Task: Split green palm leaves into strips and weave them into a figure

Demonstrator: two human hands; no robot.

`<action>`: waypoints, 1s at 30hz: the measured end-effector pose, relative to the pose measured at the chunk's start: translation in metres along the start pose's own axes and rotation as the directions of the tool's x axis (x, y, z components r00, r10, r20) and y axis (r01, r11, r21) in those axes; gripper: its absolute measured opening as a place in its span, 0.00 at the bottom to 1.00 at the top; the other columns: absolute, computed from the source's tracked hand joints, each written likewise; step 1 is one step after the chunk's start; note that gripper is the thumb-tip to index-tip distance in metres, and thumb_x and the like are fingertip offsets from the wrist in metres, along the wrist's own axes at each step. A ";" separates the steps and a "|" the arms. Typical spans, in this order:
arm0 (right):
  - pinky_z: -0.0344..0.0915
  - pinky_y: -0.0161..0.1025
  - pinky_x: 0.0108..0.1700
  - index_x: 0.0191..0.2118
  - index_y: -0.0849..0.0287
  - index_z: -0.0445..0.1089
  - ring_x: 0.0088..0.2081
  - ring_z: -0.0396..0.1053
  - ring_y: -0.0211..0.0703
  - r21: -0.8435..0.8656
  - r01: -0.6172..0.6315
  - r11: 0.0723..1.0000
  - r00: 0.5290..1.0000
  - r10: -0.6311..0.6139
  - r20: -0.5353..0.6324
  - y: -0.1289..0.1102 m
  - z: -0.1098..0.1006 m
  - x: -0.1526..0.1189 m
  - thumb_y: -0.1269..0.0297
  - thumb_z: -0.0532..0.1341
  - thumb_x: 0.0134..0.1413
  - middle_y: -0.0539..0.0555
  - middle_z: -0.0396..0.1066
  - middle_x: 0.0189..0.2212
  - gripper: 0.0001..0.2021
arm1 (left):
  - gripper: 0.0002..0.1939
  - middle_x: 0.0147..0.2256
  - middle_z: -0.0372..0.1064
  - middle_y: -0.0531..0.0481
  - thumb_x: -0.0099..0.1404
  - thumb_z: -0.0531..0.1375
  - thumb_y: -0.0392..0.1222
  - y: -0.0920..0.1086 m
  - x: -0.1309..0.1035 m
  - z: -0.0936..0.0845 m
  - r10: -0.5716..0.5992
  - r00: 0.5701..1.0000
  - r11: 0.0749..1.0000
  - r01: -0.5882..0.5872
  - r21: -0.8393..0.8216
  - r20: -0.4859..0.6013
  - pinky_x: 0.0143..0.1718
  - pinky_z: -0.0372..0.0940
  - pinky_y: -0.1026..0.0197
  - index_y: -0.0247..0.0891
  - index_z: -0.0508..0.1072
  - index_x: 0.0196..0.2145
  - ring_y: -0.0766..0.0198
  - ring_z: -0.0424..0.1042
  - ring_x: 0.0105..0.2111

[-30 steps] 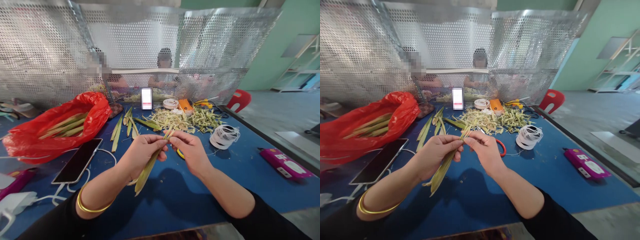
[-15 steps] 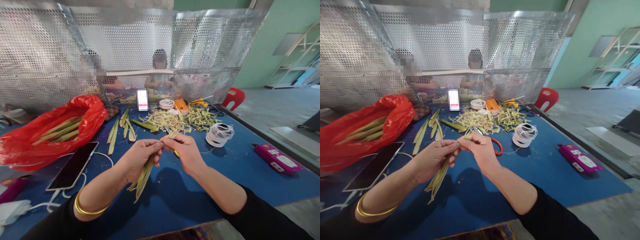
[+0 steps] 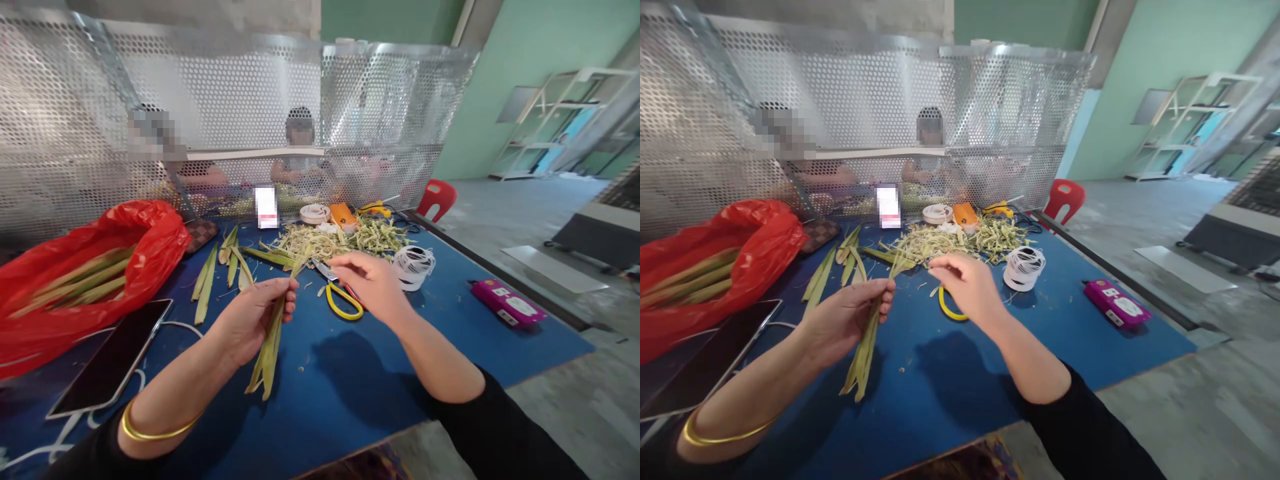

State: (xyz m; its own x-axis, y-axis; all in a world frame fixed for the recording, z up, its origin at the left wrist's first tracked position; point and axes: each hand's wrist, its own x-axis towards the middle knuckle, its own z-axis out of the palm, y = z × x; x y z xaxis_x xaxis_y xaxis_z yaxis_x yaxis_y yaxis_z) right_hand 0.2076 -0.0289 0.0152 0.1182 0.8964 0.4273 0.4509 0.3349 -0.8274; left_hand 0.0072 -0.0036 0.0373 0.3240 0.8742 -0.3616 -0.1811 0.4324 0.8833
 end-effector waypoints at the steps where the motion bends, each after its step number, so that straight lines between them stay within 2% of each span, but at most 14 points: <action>1: 0.63 0.37 0.36 0.35 0.56 0.75 0.33 0.70 0.40 -0.160 0.065 0.985 0.997 -0.072 -0.038 0.008 -0.014 -0.002 0.65 0.60 0.53 0.52 0.74 0.34 0.06 | 0.08 0.22 0.65 0.53 0.61 0.56 0.32 0.003 0.000 0.000 0.005 1.000 1.000 -0.006 -0.015 -0.027 0.20 0.62 0.70 0.32 0.74 0.27 0.73 0.65 0.19; 3: 0.62 0.38 0.36 0.34 0.55 0.74 0.33 0.69 0.41 -0.461 0.043 0.887 0.995 -0.080 -0.061 0.027 -0.040 -0.012 0.67 0.59 0.55 0.52 0.73 0.35 0.06 | 0.08 0.22 0.63 0.54 0.61 0.56 0.31 0.006 0.000 0.000 -0.002 0.999 0.999 0.000 -0.037 -0.051 0.19 0.62 0.71 0.32 0.73 0.27 0.73 0.64 0.18; 5: 0.61 0.38 0.35 0.33 0.55 0.74 0.32 0.69 0.41 -0.645 -0.016 0.764 0.999 0.035 0.017 0.048 -0.061 -0.025 0.67 0.60 0.53 0.52 0.72 0.35 0.05 | 0.08 0.22 0.62 0.54 0.62 0.55 0.30 0.006 0.001 0.001 -0.021 0.998 0.999 0.019 -0.047 -0.051 0.18 0.61 0.71 0.32 0.72 0.27 0.74 0.64 0.18; 7: 0.60 0.37 0.34 0.34 0.56 0.72 0.32 0.69 0.41 -0.734 -0.046 0.677 0.982 0.165 0.091 0.067 -0.071 -0.036 0.68 0.61 0.52 0.52 0.72 0.36 0.04 | 0.07 0.22 0.62 0.54 0.62 0.55 0.29 0.003 0.003 0.001 -0.046 0.998 0.998 0.045 -0.044 -0.033 0.17 0.61 0.70 0.31 0.72 0.28 0.74 0.64 0.18; 9: 0.59 0.35 0.33 0.36 0.57 0.71 0.32 0.68 0.40 -0.759 -0.054 0.649 0.968 0.220 0.120 0.081 -0.071 -0.042 0.68 0.61 0.53 0.53 0.70 0.38 0.05 | 0.07 0.23 0.61 0.54 0.63 0.55 0.30 -0.002 0.005 0.002 -0.074 0.997 0.996 0.073 -0.042 -0.006 0.16 0.61 0.70 0.31 0.71 0.29 0.74 0.63 0.18; 14: 0.54 0.34 0.31 0.34 0.58 0.67 0.32 0.66 0.39 -0.746 -0.008 0.666 0.966 0.198 0.167 0.089 -0.057 -0.038 0.71 0.58 0.55 0.53 0.66 0.36 0.02 | 0.05 0.24 0.60 0.55 0.63 0.56 0.31 -0.010 0.003 0.003 -0.123 0.991 0.991 0.125 -0.036 0.057 0.16 0.61 0.71 0.31 0.70 0.30 0.75 0.62 0.18; 18: 0.52 0.34 0.30 0.31 0.58 0.65 0.30 0.65 0.38 -0.712 0.013 0.702 0.965 0.176 0.192 0.085 -0.057 -0.040 0.72 0.55 0.56 0.54 0.66 0.36 0.04 | 0.05 0.24 0.59 0.55 0.63 0.55 0.31 -0.013 -0.002 0.004 -0.126 0.989 0.991 0.129 -0.041 0.073 0.16 0.62 0.71 0.31 0.70 0.31 0.75 0.61 0.18; 20: 0.53 0.34 0.30 0.33 0.58 0.63 0.30 0.65 0.38 -0.683 -0.008 0.731 0.969 0.175 0.176 0.082 -0.061 -0.047 0.72 0.53 0.57 0.54 0.67 0.35 0.04 | 0.04 0.24 0.59 0.55 0.63 0.56 0.31 -0.016 -0.003 0.006 -0.137 0.988 0.990 0.139 -0.029 0.071 0.16 0.62 0.71 0.31 0.70 0.31 0.75 0.61 0.18; 25: 0.56 0.34 0.29 0.34 0.56 0.58 0.25 0.66 0.39 -0.585 -0.083 0.807 0.971 0.197 0.134 0.072 -0.072 -0.077 0.69 0.47 0.61 0.47 0.67 0.24 0.05 | 0.04 0.24 0.59 0.55 0.63 0.56 0.31 -0.021 -0.004 0.015 -0.164 0.983 0.986 0.166 -0.015 0.083 0.16 0.61 0.71 0.31 0.69 0.30 0.75 0.61 0.18; 30: 0.57 0.36 0.31 0.32 0.55 0.60 0.26 0.64 0.40 -0.440 -0.154 0.885 0.982 0.187 0.034 0.069 -0.081 -0.106 0.66 0.50 0.59 0.48 0.65 0.23 0.06 | 0.03 0.24 0.59 0.56 0.62 0.57 0.32 -0.029 -0.001 0.023 -0.192 0.975 0.981 0.192 0.012 0.107 0.16 0.62 0.71 0.31 0.70 0.31 0.75 0.61 0.18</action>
State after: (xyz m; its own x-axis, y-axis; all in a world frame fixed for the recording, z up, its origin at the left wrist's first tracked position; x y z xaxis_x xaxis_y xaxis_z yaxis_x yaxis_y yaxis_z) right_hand 0.2976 -0.1245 -0.0575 0.1701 0.9527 0.2518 0.7703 0.0308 -0.6370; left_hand 0.0330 -0.0223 0.0191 0.4506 0.7458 -0.4907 -0.1043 0.5898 0.8008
